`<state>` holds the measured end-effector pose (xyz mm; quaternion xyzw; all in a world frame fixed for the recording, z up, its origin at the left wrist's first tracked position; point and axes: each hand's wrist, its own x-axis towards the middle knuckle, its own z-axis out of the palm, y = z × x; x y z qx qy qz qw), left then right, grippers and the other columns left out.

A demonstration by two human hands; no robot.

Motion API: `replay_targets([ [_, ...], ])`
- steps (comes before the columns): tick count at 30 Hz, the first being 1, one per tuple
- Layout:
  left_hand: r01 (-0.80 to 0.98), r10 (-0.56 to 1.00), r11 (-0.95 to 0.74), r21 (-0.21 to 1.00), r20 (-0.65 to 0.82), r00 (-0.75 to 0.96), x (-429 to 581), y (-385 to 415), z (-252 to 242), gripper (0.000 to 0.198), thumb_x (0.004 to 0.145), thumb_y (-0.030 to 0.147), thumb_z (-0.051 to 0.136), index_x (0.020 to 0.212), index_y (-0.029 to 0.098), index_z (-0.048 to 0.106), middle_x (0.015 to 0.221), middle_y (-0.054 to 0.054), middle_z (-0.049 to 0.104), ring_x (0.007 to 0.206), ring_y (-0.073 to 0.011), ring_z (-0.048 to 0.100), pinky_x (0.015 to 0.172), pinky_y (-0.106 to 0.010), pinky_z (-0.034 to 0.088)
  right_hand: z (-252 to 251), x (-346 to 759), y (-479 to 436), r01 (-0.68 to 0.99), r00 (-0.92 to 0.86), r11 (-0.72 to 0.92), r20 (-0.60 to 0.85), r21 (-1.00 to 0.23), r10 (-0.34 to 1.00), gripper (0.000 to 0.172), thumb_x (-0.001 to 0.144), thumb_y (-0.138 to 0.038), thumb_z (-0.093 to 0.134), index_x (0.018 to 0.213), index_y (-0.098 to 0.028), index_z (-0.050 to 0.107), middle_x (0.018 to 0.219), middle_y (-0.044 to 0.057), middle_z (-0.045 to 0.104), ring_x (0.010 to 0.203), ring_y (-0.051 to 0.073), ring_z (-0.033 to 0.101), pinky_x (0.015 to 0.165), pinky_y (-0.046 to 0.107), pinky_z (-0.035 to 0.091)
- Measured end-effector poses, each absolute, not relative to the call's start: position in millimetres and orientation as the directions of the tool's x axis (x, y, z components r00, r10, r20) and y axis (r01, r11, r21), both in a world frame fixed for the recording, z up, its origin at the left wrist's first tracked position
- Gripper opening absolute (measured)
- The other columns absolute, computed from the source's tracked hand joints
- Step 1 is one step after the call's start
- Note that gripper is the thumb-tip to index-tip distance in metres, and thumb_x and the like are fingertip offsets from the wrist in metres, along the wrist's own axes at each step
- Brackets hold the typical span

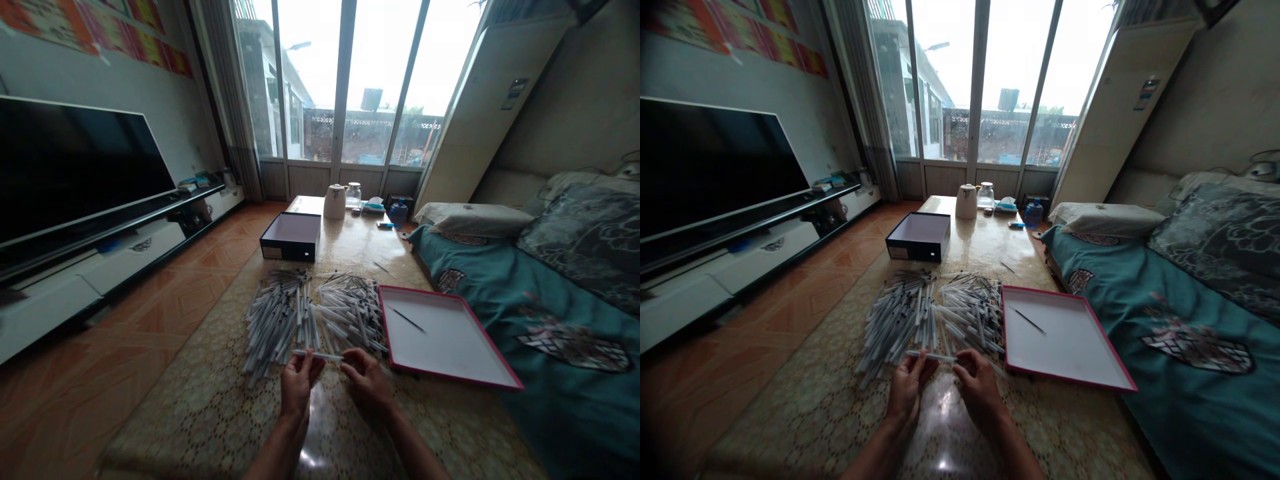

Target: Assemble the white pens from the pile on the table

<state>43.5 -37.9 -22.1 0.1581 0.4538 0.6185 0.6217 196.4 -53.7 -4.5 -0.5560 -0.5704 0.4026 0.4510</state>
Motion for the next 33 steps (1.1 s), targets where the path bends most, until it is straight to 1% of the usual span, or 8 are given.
replay_targets([
  [6, -0.619, 0.919, 0.185, 0.763, -0.358, -0.167, 42.3, -37.9, -25.1, 0.024, 0.061, 0.025, 0.075, 0.073, 0.013, 0.059, 0.064, -0.001, 0.066, 0.061, -0.0141, 0.066, 0.064, -0.026, 0.055, -10.0, 192.5, -53.8, 0.382, 0.063, 0.022, 0.049, -0.924, 0.997, 0.039, 0.083, -0.046, 0.041, 0.059, -0.018, 0.054, 0.053, -0.001, 0.054, 0.054, 0.013, 0.051, 0.050, 0.021, 0.039],
  [9, -0.615, 0.919, 0.180, 0.767, -0.355, -0.173, 42.4, -37.9, -25.8, 0.024, 0.061, 0.025, 0.075, 0.075, 0.012, 0.060, 0.066, -0.001, 0.067, 0.062, -0.0142, 0.066, 0.065, -0.027, 0.056, -11.6, 193.3, -53.7, 0.346, 0.053, 0.053, 0.077, -0.937, 0.996, 0.023, 0.078, -0.040, 0.052, 0.076, -0.018, 0.058, 0.064, -0.001, 0.059, 0.061, 0.014, 0.055, 0.053, 0.021, 0.040],
  [11, -0.613, 0.920, 0.175, 0.770, -0.350, -0.177, 42.7, -38.1, -25.8, 0.023, 0.062, 0.025, 0.075, 0.075, 0.012, 0.060, 0.066, -0.001, 0.066, 0.062, -0.0137, 0.066, 0.064, -0.026, 0.056, -11.6, 194.6, -53.5, 0.333, 0.043, 0.055, 0.073, -0.941, 0.996, 0.023, 0.077, -0.038, 0.053, 0.088, -0.018, 0.059, 0.068, 0.000, 0.060, 0.063, 0.015, 0.056, 0.055, 0.021, 0.041],
  [16, -0.619, 0.923, 0.164, 0.768, -0.341, -0.179, 42.8, -38.3, -25.9, 0.023, 0.063, 0.025, 0.074, 0.075, 0.012, 0.059, 0.066, -0.001, 0.066, 0.061, -0.0131, 0.065, 0.063, -0.026, 0.056, -11.9, 194.0, -54.1, 0.423, 0.042, 0.060, 0.085, -0.904, 0.995, 0.037, 0.084, -0.041, 0.041, 0.058, -0.018, 0.054, 0.056, 0.000, 0.054, 0.055, 0.013, 0.052, 0.053, 0.022, 0.039],
  [21, -0.621, 0.921, 0.168, 0.765, -0.347, -0.178, 42.9, -37.6, -28.0, 0.022, 0.063, 0.023, 0.074, 0.076, 0.012, 0.060, 0.067, -0.002, 0.066, 0.063, -0.0134, 0.065, 0.064, -0.026, 0.056, -11.2, 194.0, -53.7, 0.323, 0.046, 0.041, 0.059, -0.946, 0.997, 0.023, 0.076, -0.037, 0.053, 0.089, -0.019, 0.059, 0.069, -0.001, 0.059, 0.056, 0.013, 0.054, 0.050, 0.022, 0.041],
  [26, -0.626, 0.919, 0.168, 0.761, -0.351, -0.180, 43.4, -36.9, -29.5, 0.023, 0.063, 0.023, 0.074, 0.077, 0.012, 0.060, 0.068, -0.002, 0.066, 0.063, -0.0136, 0.065, 0.064, -0.027, 0.056, -10.3, 195.2, -52.9, 0.363, 0.018, 0.037, 0.047, -0.931, 0.999, 0.038, 0.084, -0.042, 0.040, 0.059, -0.017, 0.055, 0.056, 0.000, 0.055, 0.053, 0.012, 0.052, 0.050, 0.021, 0.040],
  [30, -0.634, 0.917, 0.167, 0.755, -0.355, -0.182, 43.3, -36.6, -30.2, 0.023, 0.063, 0.022, 0.074, 0.077, 0.012, 0.060, 0.069, -0.002, 0.066, 0.064, -0.0140, 0.066, 0.065, -0.027, 0.056, -12.2, 194.9, -53.7, 0.281, 0.031, 0.016, 0.026, -0.959, 0.999, 0.024, 0.077, -0.041, 0.052, 0.078, -0.018, 0.059, 0.063, -0.002, 0.059, 0.046, 0.010, 0.050, 0.044, 0.020, 0.039],
  [33, -0.628, 0.920, 0.168, 0.760, -0.350, -0.179, 43.0, -36.8, -30.9, 0.023, 0.063, 0.023, 0.074, 0.077, 0.012, 0.060, 0.068, -0.002, 0.066, 0.064, -0.0137, 0.065, 0.065, -0.027, 0.056, -12.9, 194.9, -53.7, 0.213, 0.010, 0.004, 0.007, -0.977, 1.000, 0.026, 0.075, -0.041, 0.056, 0.084, -0.018, 0.060, 0.061, -0.002, 0.059, 0.045, 0.010, 0.051, 0.042, 0.019, 0.038],
])
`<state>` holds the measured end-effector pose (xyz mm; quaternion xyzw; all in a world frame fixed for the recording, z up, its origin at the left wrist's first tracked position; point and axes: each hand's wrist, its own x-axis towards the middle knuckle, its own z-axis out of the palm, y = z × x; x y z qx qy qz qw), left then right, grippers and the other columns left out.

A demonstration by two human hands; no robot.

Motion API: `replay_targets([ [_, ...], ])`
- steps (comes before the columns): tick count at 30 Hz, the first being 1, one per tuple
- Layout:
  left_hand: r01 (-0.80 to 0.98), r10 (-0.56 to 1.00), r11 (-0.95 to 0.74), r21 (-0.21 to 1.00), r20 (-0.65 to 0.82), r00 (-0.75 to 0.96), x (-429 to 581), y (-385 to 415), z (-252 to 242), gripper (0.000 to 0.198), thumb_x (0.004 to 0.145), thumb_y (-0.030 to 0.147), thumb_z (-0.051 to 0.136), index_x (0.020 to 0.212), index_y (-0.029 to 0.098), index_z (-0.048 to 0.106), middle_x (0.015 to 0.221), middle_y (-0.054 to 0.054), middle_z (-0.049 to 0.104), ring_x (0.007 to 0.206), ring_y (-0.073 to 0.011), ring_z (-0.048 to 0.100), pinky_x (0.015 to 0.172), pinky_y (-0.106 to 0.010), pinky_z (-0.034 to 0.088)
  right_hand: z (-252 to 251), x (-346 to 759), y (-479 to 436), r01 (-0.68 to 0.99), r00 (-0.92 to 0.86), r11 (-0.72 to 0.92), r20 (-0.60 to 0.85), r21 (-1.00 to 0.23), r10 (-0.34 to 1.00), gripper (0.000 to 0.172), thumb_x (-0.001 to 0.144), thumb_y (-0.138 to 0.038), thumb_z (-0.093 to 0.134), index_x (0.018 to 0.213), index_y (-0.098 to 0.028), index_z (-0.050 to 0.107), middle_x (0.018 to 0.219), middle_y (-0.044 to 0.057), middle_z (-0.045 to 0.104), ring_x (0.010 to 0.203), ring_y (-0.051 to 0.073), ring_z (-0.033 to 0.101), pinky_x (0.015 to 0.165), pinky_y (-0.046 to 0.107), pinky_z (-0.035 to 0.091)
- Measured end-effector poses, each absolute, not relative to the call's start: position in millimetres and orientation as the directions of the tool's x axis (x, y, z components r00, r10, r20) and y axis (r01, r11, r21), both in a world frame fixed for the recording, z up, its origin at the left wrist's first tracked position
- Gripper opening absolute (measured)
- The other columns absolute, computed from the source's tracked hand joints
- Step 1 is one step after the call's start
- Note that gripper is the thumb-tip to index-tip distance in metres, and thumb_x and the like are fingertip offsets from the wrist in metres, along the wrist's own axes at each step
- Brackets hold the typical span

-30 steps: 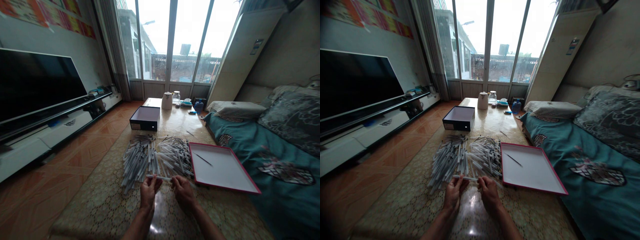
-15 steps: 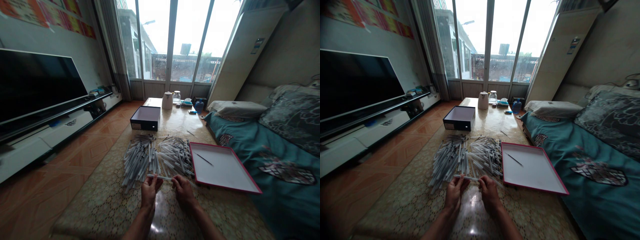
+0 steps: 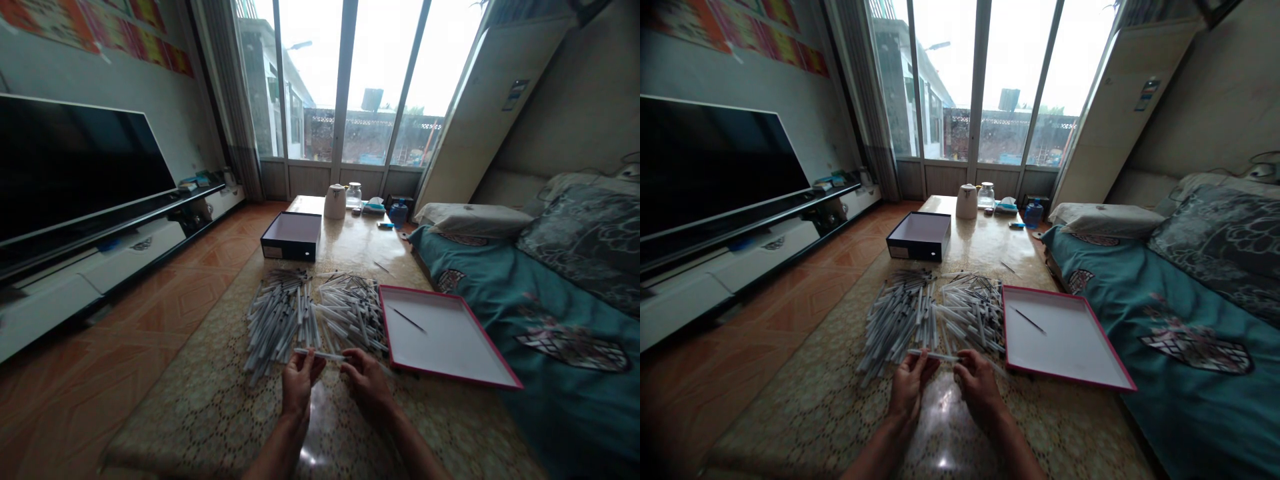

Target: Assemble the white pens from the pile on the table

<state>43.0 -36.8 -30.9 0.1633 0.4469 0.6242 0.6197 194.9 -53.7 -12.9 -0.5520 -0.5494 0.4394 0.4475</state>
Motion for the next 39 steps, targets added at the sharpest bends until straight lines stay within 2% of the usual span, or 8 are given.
replay_targets([
  [4, -0.617, 0.927, 0.165, 0.770, -0.335, -0.171, 42.7, -37.4, -31.3, 0.023, 0.064, 0.024, 0.074, 0.076, 0.012, 0.059, 0.066, -0.001, 0.066, 0.064, -0.0133, 0.065, 0.065, -0.027, 0.055, -13.6, 192.7, -54.3, 0.180, -0.005, -0.058, -0.060, -0.982, 0.998, 0.040, 0.083, -0.048, 0.041, 0.063, -0.017, 0.057, 0.040, -0.006, 0.045, 0.030, 0.007, 0.040, 0.032, 0.018, 0.030],
  [9, -0.616, 0.925, 0.167, 0.770, -0.339, -0.173, 42.9, -37.5, -29.7, 0.022, 0.064, 0.023, 0.073, 0.076, 0.012, 0.059, 0.067, -0.001, 0.066, 0.064, -0.0135, 0.065, 0.065, -0.027, 0.056, -15.4, 188.9, -56.8, 0.059, 0.046, -0.052, -0.050, -0.997, 0.998, 0.028, 0.074, -0.045, 0.056, 0.077, -0.017, 0.058, 0.065, -0.001, 0.062, 0.034, 0.007, 0.047, 0.034, 0.019, 0.037],
  [14, -0.629, 0.912, 0.168, 0.759, -0.362, -0.192, 43.2, -37.3, -28.4, 0.020, 0.066, 0.022, 0.072, 0.076, 0.011, 0.059, 0.066, -0.002, 0.066, 0.062, -0.0130, 0.065, 0.063, -0.026, 0.056, -19.1, 193.6, -54.6, -0.002, 0.106, -0.080, -0.080, -0.997, 0.991, 0.028, 0.071, -0.044, 0.058, 0.082, -0.018, 0.055, 0.069, -0.001, 0.061, 0.038, 0.009, 0.049, 0.034, 0.020, 0.040],
  [18, -0.630, 0.910, 0.174, 0.757, -0.367, -0.190, 43.8, -37.2, -27.2, 0.019, 0.066, 0.021, 0.072, 0.076, 0.011, 0.059, 0.066, -0.002, 0.067, 0.061, -0.0132, 0.065, 0.063, -0.026, 0.056, -17.5, 200.2, -49.3, 0.094, 0.066, -0.038, -0.032, -0.995, 0.997, 0.020, 0.069, -0.036, 0.062, 0.076, -0.018, 0.055, 0.068, -0.001, 0.059, 0.056, 0.013, 0.056, 0.052, 0.022, 0.046],
  [21, -0.631, 0.911, 0.174, 0.756, -0.367, -0.188, 44.0, -37.0, -26.7, 0.018, 0.066, 0.021, 0.072, 0.075, 0.012, 0.060, 0.067, -0.002, 0.067, 0.062, -0.0131, 0.065, 0.062, -0.025, 0.056, -12.5, 200.8, -47.9, 0.172, 0.022, 0.018, 0.022, -0.985, 1.000, 0.016, 0.071, -0.033, 0.060, 0.074, -0.017, 0.058, 0.070, 0.000, 0.059, 0.069, 0.015, 0.057, 0.062, 0.022, 0.045],
  [25, -0.630, 0.915, 0.170, 0.758, -0.359, -0.185, 43.4, -37.0, -27.1, 0.018, 0.066, 0.021, 0.072, 0.075, 0.012, 0.060, 0.067, -0.002, 0.066, 0.062, -0.0131, 0.065, 0.063, -0.025, 0.056, -8.1, 197.6, -49.9, 0.192, 0.031, 0.014, 0.020, -0.981, 0.999, 0.020, 0.074, -0.036, 0.058, 0.071, -0.017, 0.059, 0.065, -0.001, 0.057, 0.064, 0.014, 0.054, 0.058, 0.022, 0.042],
  [33, -0.671, 0.894, 0.171, 0.722, -0.399, -0.202, 43.1, -36.4, -27.3, 0.014, 0.066, 0.016, 0.071, 0.071, 0.012, 0.058, 0.063, -0.002, 0.065, 0.060, -0.0129, 0.065, 0.062, -0.026, 0.056, -15.4, 197.3, -54.0, 0.064, 0.072, -0.042, -0.037, -0.997, 0.997, 0.027, 0.074, -0.045, 0.057, 0.072, -0.018, 0.053, 0.058, -0.006, 0.048, 0.043, 0.008, 0.041, 0.039, 0.018, 0.034],
  [39, -0.637, 0.881, 0.093, 0.765, -0.362, -0.306, 30.9, -18.5, -8.7, 0.013, 0.067, 0.019, 0.069, 0.071, 0.013, 0.058, 0.060, 0.000, 0.064, 0.056, -0.0113, 0.063, 0.060, -0.025, 0.055, -16.3, 212.9, -47.3, 0.008, 0.196, -0.008, -0.006, -1.000, 0.980, 0.032, 0.071, -0.050, 0.059, 0.074, -0.019, 0.051, 0.053, -0.007, 0.045, 0.040, 0.008, 0.042, 0.037, 0.018, 0.034],
])
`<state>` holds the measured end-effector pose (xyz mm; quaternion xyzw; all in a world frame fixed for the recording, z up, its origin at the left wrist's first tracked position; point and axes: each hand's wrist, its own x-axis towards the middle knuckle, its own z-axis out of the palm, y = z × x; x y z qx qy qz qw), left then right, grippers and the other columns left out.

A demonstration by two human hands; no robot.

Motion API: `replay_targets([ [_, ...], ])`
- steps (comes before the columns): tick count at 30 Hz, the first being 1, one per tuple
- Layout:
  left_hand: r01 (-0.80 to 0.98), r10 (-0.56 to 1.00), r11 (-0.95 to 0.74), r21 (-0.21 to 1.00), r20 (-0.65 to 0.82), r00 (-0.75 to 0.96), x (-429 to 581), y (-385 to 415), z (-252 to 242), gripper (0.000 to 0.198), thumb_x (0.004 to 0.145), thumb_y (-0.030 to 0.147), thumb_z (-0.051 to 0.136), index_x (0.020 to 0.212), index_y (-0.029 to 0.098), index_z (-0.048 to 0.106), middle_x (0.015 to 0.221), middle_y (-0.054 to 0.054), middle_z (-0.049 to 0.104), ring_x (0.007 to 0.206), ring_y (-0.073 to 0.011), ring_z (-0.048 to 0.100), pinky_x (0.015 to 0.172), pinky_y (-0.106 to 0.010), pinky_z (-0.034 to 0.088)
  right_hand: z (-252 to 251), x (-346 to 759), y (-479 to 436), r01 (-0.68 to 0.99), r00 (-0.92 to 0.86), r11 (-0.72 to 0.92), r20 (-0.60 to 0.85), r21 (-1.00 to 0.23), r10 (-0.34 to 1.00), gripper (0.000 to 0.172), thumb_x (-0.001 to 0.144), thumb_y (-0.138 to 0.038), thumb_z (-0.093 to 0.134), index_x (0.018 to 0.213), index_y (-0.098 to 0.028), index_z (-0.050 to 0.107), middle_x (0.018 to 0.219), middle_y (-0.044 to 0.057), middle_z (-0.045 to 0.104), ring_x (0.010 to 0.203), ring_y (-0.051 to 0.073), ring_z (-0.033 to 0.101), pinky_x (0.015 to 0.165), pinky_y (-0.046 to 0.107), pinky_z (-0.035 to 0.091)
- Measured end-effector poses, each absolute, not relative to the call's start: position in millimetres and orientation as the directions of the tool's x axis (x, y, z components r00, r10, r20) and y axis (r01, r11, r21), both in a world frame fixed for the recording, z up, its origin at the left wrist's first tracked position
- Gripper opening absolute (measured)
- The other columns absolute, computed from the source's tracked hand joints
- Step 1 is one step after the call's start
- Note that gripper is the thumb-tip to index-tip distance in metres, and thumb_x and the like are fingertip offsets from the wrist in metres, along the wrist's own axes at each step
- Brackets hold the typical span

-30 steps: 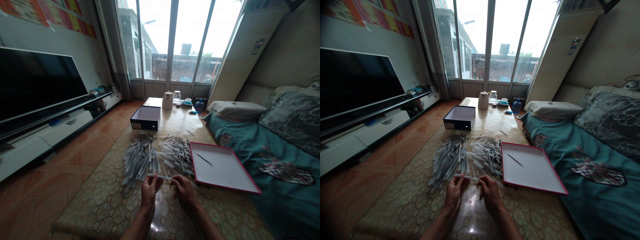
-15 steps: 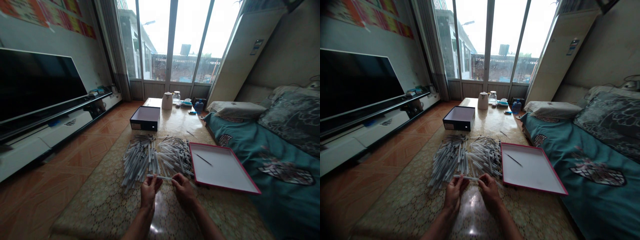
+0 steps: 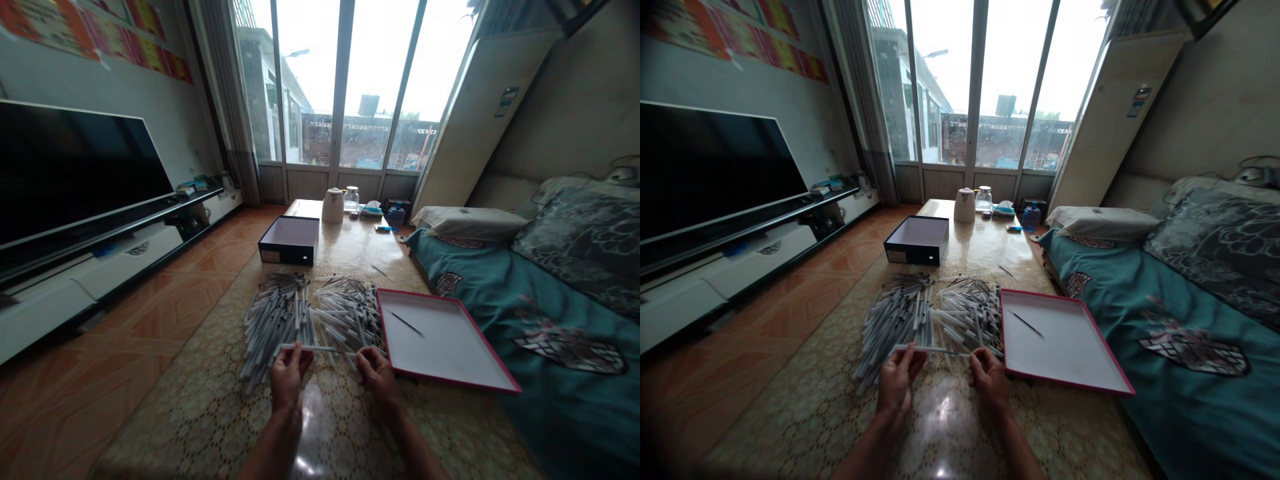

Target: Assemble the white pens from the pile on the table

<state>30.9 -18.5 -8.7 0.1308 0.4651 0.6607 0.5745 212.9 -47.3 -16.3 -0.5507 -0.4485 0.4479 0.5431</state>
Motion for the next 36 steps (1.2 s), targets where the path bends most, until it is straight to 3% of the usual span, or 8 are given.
replay_targets([
  [7, -0.632, 0.794, -0.030, 0.775, -0.366, -0.486, 15.7, 12.7, 3.6, 0.013, 0.065, 0.019, 0.069, 0.070, 0.015, 0.057, 0.059, 0.003, 0.062, 0.053, -0.0104, 0.062, 0.054, -0.022, 0.052, -2.0, 247.5, -21.6, 0.095, 0.558, -0.022, 0.035, -0.995, 0.829, 0.037, 0.069, -0.054, 0.056, 0.074, -0.017, 0.054, 0.046, -0.006, 0.049, 0.036, 0.010, 0.044, 0.037, 0.022, 0.035],
  [11, -0.625, 0.834, -0.016, 0.781, -0.334, -0.439, 40.3, 25.9, 2.9, 0.012, 0.066, 0.018, 0.068, 0.070, 0.013, 0.057, 0.057, 0.003, 0.060, 0.051, -0.0096, 0.061, 0.055, -0.023, 0.053, 0.3, 249.1, 0.7, 0.152, 0.705, -0.085, 0.048, -0.985, 0.707, 0.038, 0.071, -0.054, 0.051, 0.077, -0.016, 0.056, 0.051, -0.001, 0.057, 0.038, 0.012, 0.048, 0.038, 0.023, 0.038],
  [14, -0.605, 0.910, 0.057, 0.794, -0.291, -0.297, 61.7, 34.7, 5.7, 0.010, 0.068, 0.013, 0.067, 0.074, 0.011, 0.059, 0.063, -0.001, 0.063, 0.056, -0.0108, 0.063, 0.059, -0.024, 0.054, 1.9, 242.5, 17.6, 0.144, 0.708, -0.092, 0.037, -0.985, 0.705, 0.038, 0.074, -0.051, 0.048, 0.086, -0.015, 0.053, 0.057, 0.001, 0.061, 0.036, 0.012, 0.050, 0.037, 0.023, 0.038],
  [19, -0.424, 0.947, 0.173, 0.889, -0.269, -0.177, 61.1, 31.3, 6.5, 0.032, 0.065, 0.009, 0.068, 0.095, 0.009, 0.059, 0.067, -0.003, 0.064, 0.052, -0.0143, 0.064, 0.051, -0.027, 0.054, 2.2, 233.3, 21.8, 0.143, 0.610, -0.097, 0.010, -0.985, 0.793, 0.042, 0.074, -0.050, 0.048, 0.098, -0.015, 0.049, 0.062, 0.000, 0.062, 0.033, 0.013, 0.052, 0.036, 0.023, 0.038],
  [25, 0.048, 0.947, -0.068, 0.997, 0.080, -0.311, 7.3, 23.6, 2.1, 0.016, 0.070, 0.025, 0.062, 0.084, 0.016, 0.063, 0.066, -0.003, 0.063, 0.051, -0.0161, 0.062, 0.048, -0.027, 0.052, -15.8, 212.8, -25.7, 0.330, 0.463, -0.039, 0.126, -0.943, 0.877, 0.036, 0.079, -0.052, 0.044, 0.083, -0.018, 0.056, 0.057, 0.001, 0.059, 0.045, 0.016, 0.055, 0.045, 0.025, 0.041],
  [29, 0.575, 0.905, -0.298, 0.762, 0.418, -0.084, -17.8, 44.4, 12.6, 0.019, 0.078, 0.017, 0.049, 0.088, 0.020, 0.065, 0.086, -0.007, 0.064, 0.080, -0.0201, 0.062, 0.077, -0.034, 0.048, -28.5, 198.7, -48.1, 0.418, 0.401, 0.023, 0.208, -0.908, 0.892, 0.036, 0.081, -0.049, 0.042, 0.084, -0.018, 0.059, 0.063, 0.004, 0.062, 0.057, 0.018, 0.058, 0.056, 0.026, 0.043],
  [32, 0.790, 0.895, -0.382, 0.480, 0.405, 0.187, -20.8, 64.3, 20.1, 0.033, 0.077, 0.006, 0.043, 0.096, 0.021, 0.065, 0.108, -0.010, 0.061, 0.106, -0.0228, 0.051, 0.093, -0.039, 0.037, -32.6, 195.9, -50.4, 0.436, 0.409, 0.028, 0.225, -0.900, 0.884, 0.036, 0.082, -0.048, 0.041, 0.085, -0.018, 0.059, 0.066, 0.005, 0.062, 0.058, 0.018, 0.058, 0.057, 0.026, 0.043],
  [36, 0.866, 0.877, -0.443, 0.231, 0.309, 0.367, -17.1, 84.4, 18.9, 0.030, 0.076, 0.006, 0.047, 0.093, 0.021, 0.066, 0.119, -0.012, 0.057, 0.119, -0.0262, 0.040, 0.100, -0.047, 0.024, -33.0, 197.5, -47.6, 0.437, 0.404, 0.025, 0.222, -0.899, 0.888, 0.036, 0.082, -0.048, 0.041, 0.084, -0.018, 0.059, 0.063, 0.004, 0.061, 0.056, 0.017, 0.057, 0.054, 0.025, 0.042],
])
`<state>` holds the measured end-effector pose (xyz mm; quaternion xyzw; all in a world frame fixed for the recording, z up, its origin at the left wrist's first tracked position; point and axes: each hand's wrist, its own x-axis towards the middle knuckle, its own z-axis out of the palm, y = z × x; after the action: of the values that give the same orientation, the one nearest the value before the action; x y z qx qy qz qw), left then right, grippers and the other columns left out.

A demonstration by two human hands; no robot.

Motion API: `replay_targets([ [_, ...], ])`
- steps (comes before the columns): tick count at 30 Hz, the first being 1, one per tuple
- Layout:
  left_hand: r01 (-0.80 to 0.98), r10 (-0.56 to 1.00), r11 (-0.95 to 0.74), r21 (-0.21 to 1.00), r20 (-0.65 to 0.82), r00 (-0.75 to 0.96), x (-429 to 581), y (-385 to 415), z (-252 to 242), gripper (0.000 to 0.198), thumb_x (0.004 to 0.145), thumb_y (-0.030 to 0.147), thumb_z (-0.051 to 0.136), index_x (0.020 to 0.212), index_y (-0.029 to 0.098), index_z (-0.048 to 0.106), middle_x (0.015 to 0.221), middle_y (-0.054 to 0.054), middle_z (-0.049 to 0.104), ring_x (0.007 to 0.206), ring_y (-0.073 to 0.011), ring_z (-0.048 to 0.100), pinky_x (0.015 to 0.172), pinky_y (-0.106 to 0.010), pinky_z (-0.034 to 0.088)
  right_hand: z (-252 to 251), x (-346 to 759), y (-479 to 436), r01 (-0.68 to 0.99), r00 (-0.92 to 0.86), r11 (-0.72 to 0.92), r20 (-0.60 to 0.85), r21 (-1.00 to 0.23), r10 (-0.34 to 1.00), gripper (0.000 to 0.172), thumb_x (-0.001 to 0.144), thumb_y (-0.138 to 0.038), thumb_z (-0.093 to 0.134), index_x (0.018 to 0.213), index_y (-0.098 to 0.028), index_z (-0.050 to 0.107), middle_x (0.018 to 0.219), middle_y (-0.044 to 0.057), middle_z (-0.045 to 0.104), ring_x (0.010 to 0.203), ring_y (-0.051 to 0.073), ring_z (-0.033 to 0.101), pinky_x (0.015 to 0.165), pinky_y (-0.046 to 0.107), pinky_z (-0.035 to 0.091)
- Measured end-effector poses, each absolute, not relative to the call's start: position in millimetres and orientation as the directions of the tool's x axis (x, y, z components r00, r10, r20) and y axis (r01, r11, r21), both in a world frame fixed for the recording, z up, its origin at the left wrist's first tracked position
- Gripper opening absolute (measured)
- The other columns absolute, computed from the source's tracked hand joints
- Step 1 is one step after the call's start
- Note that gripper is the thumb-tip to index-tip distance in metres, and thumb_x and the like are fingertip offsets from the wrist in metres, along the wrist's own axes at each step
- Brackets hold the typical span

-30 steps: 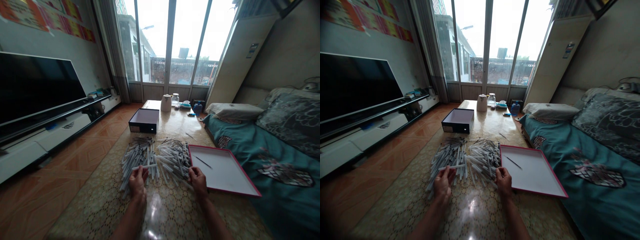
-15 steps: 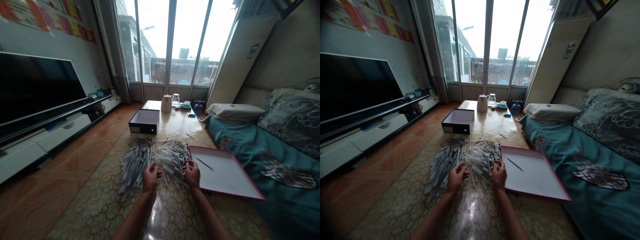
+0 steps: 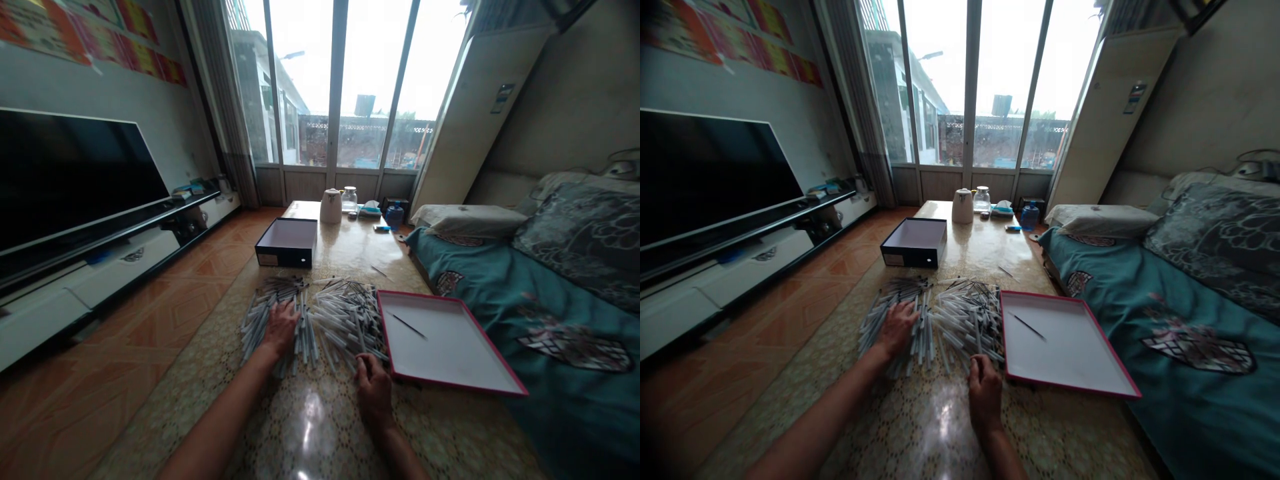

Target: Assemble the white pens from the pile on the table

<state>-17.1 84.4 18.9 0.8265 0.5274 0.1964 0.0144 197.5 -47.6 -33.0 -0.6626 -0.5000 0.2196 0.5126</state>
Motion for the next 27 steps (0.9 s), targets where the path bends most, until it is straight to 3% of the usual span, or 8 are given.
replay_targets([
  [6, 0.768, 0.798, -0.595, 0.235, 0.283, 0.532, -16.1, 96.9, 26.4, 0.021, 0.074, 0.004, 0.052, 0.080, 0.019, 0.066, 0.118, -0.012, 0.057, 0.119, -0.0238, 0.041, 0.099, -0.041, 0.029, -33.3, 197.4, -47.4, 0.466, 0.375, 0.030, 0.228, -0.884, 0.899, 0.034, 0.084, -0.046, 0.039, 0.084, -0.018, 0.058, 0.067, 0.004, 0.062, 0.060, 0.017, 0.057, 0.057, 0.025, 0.042],
  [11, 0.627, 0.711, -0.703, 0.335, 0.357, 0.606, -3.8, 67.1, 55.4, 0.028, 0.082, 0.010, 0.046, 0.100, 0.024, 0.062, 0.108, -0.007, 0.061, 0.111, -0.0191, 0.047, 0.102, -0.041, 0.025, -31.0, 195.6, -49.2, 0.488, 0.353, 0.051, 0.250, -0.872, 0.902, 0.034, 0.083, -0.045, 0.040, 0.084, -0.018, 0.060, 0.068, 0.005, 0.063, 0.061, 0.018, 0.058, 0.058, 0.025, 0.042],
  [15, 0.544, 0.721, -0.678, 0.495, 0.303, 0.623, 11.4, 23.5, 46.1, 0.024, 0.081, 0.028, 0.053, 0.104, 0.026, 0.061, 0.082, -0.005, 0.063, 0.083, -0.0180, 0.058, 0.081, -0.030, 0.042, -28.2, 194.3, -50.2, 0.472, 0.339, 0.065, 0.249, -0.879, 0.907, 0.035, 0.083, -0.047, 0.041, 0.083, -0.018, 0.061, 0.072, 0.006, 0.064, 0.066, 0.019, 0.060, 0.063, 0.025, 0.043],
  [17, 0.510, 0.720, -0.683, 0.523, 0.367, 0.589, 16.5, 5.2, 28.3, 0.020, 0.078, 0.032, 0.057, 0.097, 0.027, 0.063, 0.072, -0.003, 0.061, 0.068, -0.0147, 0.057, 0.067, -0.023, 0.043, -25.3, 194.1, -51.8, 0.460, 0.321, 0.067, 0.236, -0.885, 0.917, 0.036, 0.084, -0.047, 0.040, 0.084, -0.018, 0.061, 0.070, 0.005, 0.064, 0.064, 0.019, 0.059, 0.062, 0.025, 0.042],
  [19, 0.545, 0.714, -0.696, 0.467, 0.370, 0.594, 19.8, -7.7, 10.5, 0.013, 0.077, 0.032, 0.059, 0.087, 0.025, 0.062, 0.068, -0.002, 0.059, 0.062, -0.0139, 0.056, 0.060, -0.021, 0.041, -20.7, 194.3, -54.3, 0.462, 0.276, 0.081, 0.230, -0.883, 0.933, 0.037, 0.086, -0.045, 0.036, 0.090, -0.018, 0.061, 0.070, 0.004, 0.064, 0.063, 0.018, 0.059, 0.061, 0.025, 0.042],
  [22, 0.623, 0.699, -0.712, 0.323, 0.243, 0.673, 22.8, -17.6, -3.6, 0.014, 0.080, 0.031, 0.055, 0.090, 0.021, 0.058, 0.076, -0.003, 0.059, 0.068, -0.0158, 0.056, 0.061, -0.023, 0.041, -13.4, 196.0, -57.8, 0.500, 0.104, 0.179, 0.264, -0.848, 0.959, 0.034, 0.088, -0.039, 0.035, 0.098, -0.020, 0.061, 0.085, 0.005, 0.065, 0.076, 0.018, 0.060, 0.070, 0.024, 0.042],
  [24, 0.638, 0.677, -0.734, 0.234, 0.184, 0.712, 23.9, -19.8, -3.8, 0.014, 0.084, 0.028, 0.050, 0.092, 0.020, 0.056, 0.081, -0.004, 0.059, 0.073, -0.0168, 0.055, 0.064, -0.025, 0.042, -11.3, 197.9, -58.6, 0.532, -0.081, 0.266, 0.265, -0.804, 0.961, 0.030, 0.088, -0.036, 0.037, 0.095, -0.022, 0.062, 0.090, 0.005, 0.065, 0.082, 0.017, 0.059, 0.074, 0.024, 0.041],
  [27, 0.625, 0.638, -0.770, 0.127, 0.156, 0.754, 23.7, -20.4, 1.4, 0.010, 0.086, 0.020, 0.045, 0.087, 0.018, 0.054, 0.083, -0.004, 0.058, 0.075, -0.0172, 0.053, 0.065, -0.027, 0.041, -13.0, 201.3, -57.2, 0.603, -0.250, 0.322, 0.210, -0.730, 0.945, 0.026, 0.087, -0.031, 0.039, 0.083, -0.022, 0.062, 0.079, 0.003, 0.064, 0.071, 0.016, 0.057, 0.066, 0.023, 0.039],
])
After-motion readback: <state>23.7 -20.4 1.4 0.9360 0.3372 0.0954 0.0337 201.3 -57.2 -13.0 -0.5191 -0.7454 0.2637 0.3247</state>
